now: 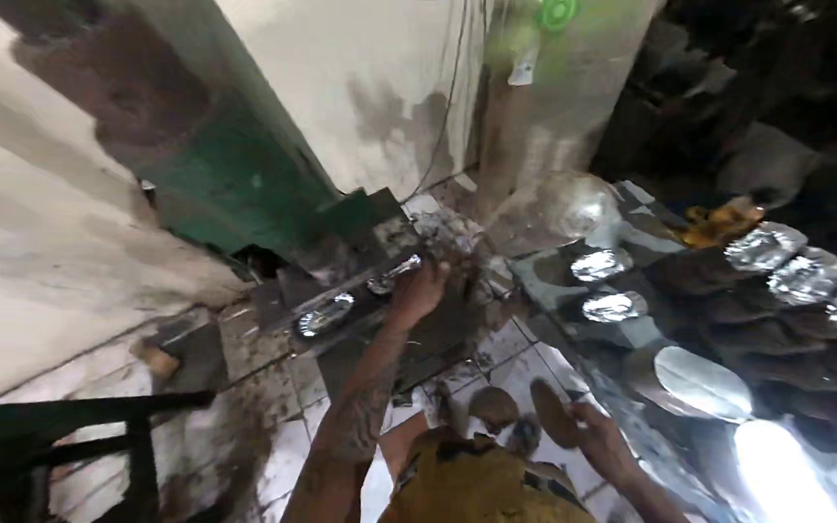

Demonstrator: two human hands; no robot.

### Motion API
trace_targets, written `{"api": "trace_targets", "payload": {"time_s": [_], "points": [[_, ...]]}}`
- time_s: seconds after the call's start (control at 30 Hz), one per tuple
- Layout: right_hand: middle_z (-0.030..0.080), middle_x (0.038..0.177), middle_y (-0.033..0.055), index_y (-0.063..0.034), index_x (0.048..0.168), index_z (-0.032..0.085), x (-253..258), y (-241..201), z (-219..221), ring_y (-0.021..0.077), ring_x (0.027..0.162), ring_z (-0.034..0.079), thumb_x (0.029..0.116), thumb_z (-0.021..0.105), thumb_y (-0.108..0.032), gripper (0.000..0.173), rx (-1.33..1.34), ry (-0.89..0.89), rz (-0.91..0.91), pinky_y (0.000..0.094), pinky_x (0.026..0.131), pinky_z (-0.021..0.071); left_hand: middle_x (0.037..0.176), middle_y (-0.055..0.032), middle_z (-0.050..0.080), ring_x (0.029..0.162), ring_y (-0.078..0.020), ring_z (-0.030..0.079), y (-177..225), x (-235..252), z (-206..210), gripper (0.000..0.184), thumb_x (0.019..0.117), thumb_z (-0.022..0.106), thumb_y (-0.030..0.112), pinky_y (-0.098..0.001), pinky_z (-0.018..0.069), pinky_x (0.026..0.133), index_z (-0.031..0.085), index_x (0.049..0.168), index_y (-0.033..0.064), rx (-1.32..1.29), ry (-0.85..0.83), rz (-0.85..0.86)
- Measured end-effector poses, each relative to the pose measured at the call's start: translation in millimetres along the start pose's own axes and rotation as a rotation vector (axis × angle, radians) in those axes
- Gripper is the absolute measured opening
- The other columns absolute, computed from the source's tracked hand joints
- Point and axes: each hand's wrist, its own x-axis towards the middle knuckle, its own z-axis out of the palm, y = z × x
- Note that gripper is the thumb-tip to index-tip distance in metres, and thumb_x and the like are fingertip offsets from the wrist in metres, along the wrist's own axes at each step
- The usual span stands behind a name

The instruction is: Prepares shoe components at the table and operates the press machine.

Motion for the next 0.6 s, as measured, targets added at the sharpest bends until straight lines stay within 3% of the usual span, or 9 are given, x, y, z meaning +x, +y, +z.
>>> {"api": "trace_targets", "payload": {"time_s": [0.07,0.17,0.27,0.33,0.37,0.43,0.5,0.53,0.6], "points": [[0.072,0.105,0.0179,0.0034,0.11,0.071,44,-54,9,0.0255,0.096,0.07,0.091,0.065,-0.003,0.021,0.004,0.098,-0.123,0.0461,0.088,0.0579,0.109,-0.0216,0.07,0.104,-0.0397,0.067,-70,-10,-12,0.058,0.1057,0.043,0.055,-0.0667,0.0493,0.093,0.068,0.12,0.005,0.012,-0.078,-0.006],[0.072,0.112,0.0188,0.0024,0.116,0.072,98,-142,31,0.0291,0.104,0.07,0.0975,0.06,-0.004,0.023,-0.204,0.075,-0.389,0.0453,0.095,0.057,0.085,-0.0152,0.065,0.078,-0.0287,0.064,-108,-53,-56,0.048,0.109,0.045,0.043,-0.0537,0.0541,0.076,0.069,0.104,0.0026,-0.054,-0.326,0.152],[0.073,0.121,0.0136,-0.0051,0.116,0.075,152,-188,75,0.0321,0.116,0.069,0.096,0.059,0.001,0.026,-0.581,-0.098,-0.853,0.0508,0.099,0.0558,0.089,-0.0161,0.067,0.086,-0.0312,0.067,-144,-84,-82,0.053,0.1104,0.036,0.045,-0.0557,0.0533,0.083,0.069,0.105,0.0034,0.146,-0.494,0.223],[0.072,0.123,0.0102,-0.006,0.116,0.073,193,-202,102,0.0302,0.117,0.068,0.0982,0.058,-0.001,0.024,-0.755,-0.246,-1.101,0.051,0.099,0.0547,0.112,-0.0184,0.069,0.11,-0.0345,0.065,-172,-81,-83,0.052,0.1111,0.036,0.042,-0.0572,0.0444,0.104,0.07,0.113,0.0025,0.255,-0.524,0.233],[0.07,0.126,0.0098,-0.0047,0.117,0.072,211,-210,114,0.0297,0.122,0.064,0.0993,0.057,-0.001,0.024,-0.823,-0.336,-1.141,0.0512,0.102,0.0524,0.123,-0.0181,0.067,0.119,-0.0345,0.062,-184,-79,-82,0.05,0.1112,0.036,0.039,-0.0563,0.0415,0.109,0.07,0.117,0.0024,0.287,-0.533,0.227],[0.068,0.133,0.0078,-0.0061,0.123,0.071,238,-223,140,0.0273,0.131,0.059,0.099,0.057,0.001,0.029,-0.969,-0.388,-1.146,0.0501,0.107,0.0488,0.125,-0.0196,0.065,0.119,-0.0362,0.062,-189,-87,-85,0.042,0.1109,0.04,0.032,-0.0562,0.046,0.105,0.068,0.118,0.001,0.331,-0.52,0.197],[0.062,0.141,0.0106,-0.005,0.131,0.065,234,-240,164,0.0308,0.137,0.052,0.1006,0.053,0.001,0.033,-1.026,-0.475,-1.008,0.0566,0.111,0.0425,0.137,-0.0165,0.062,0.127,-0.0352,0.06,-167,-121,-100,0.033,0.1084,0.048,0.026,-0.0541,0.0469,0.108,0.066,0.127,0.0051,0.398,-0.509,0.23],[0.059,0.144,0.0121,-0.0058,0.136,0.061,222,-251,177,0.0327,0.138,0.051,0.1023,0.05,-0.001,0.036,-0.985,-0.54,-0.932,0.0601,0.114,0.0389,0.136,-0.0152,0.063,0.123,-0.0337,0.062,-155,-147,-107,0.028,0.1031,0.058,0.02,-0.052,0.0494,0.106,0.068,0.125,0.0067,0.354,-0.496,0.303],[0.054,0.151,0.01,-0.0087,0.143,0.057,199,-283,218,0.0321,0.141,0.049,0.1077,0.045,-0.011,0.038,-0.854,-0.658,-0.795,0.0611,0.116,0.0353,0.108,-0.0106,0.071,0.099,-0.0237,0.069,-129,-194,-112,0.017,0.0987,0.063,0.018,-0.0439,0.0569,0.091,0.072,0.109,0.0081,0.048,-0.494,0.436]]}}
